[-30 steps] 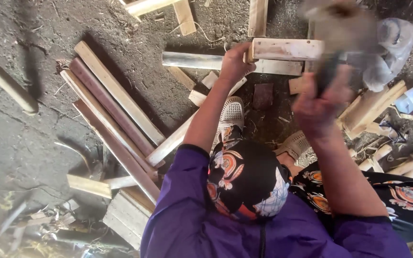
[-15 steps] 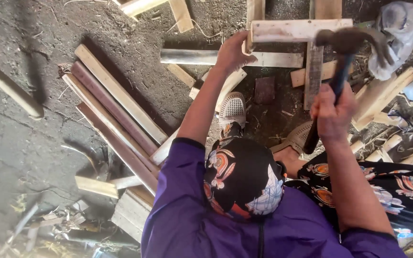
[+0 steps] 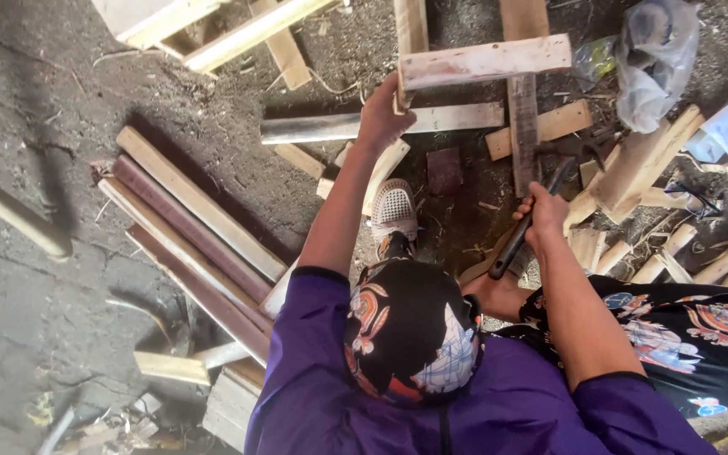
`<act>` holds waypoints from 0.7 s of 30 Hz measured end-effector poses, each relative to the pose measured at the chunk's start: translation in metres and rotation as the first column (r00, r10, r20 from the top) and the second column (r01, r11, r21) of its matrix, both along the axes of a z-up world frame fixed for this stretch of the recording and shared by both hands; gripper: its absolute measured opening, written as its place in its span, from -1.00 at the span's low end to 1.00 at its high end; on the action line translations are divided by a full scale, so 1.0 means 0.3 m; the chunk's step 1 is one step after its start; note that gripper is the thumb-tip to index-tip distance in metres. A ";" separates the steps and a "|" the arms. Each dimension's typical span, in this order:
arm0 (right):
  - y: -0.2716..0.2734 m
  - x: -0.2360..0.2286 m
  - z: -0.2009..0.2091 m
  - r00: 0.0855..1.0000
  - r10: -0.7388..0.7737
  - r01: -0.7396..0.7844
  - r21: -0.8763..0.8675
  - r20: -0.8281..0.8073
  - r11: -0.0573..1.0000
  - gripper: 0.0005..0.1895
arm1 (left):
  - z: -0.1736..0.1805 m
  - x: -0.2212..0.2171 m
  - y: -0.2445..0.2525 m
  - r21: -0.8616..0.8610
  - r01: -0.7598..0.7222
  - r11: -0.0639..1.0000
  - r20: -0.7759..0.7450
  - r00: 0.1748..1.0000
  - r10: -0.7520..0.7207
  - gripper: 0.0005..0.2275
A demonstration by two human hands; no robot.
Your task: The person is hammering nails into wooden slats to assemble a furniture frame on a workshop floor.
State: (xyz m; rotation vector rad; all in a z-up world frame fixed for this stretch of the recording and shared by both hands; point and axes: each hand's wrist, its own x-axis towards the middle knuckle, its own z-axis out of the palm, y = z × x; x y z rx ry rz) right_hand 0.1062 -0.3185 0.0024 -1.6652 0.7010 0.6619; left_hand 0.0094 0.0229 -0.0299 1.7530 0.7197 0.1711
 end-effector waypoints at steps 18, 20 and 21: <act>0.156 0.026 0.262 0.067 0.894 -0.315 -0.841 0.443 0.440 -0.32 | -0.082 -0.006 -0.117 0.182 -0.186 0.965 0.129 0.978 0.164 -0.42; 0.304 0.015 0.394 -0.144 0.765 -0.342 -0.758 0.627 0.556 -0.35 | -0.102 -0.010 -0.131 0.206 -0.221 0.953 0.160 0.969 0.190 -0.40; 0.384 -0.005 0.468 -0.285 0.714 -0.423 -0.752 0.640 0.506 -0.27 | -0.094 -0.014 -0.133 0.235 -0.204 0.950 0.146 0.974 0.173 -0.43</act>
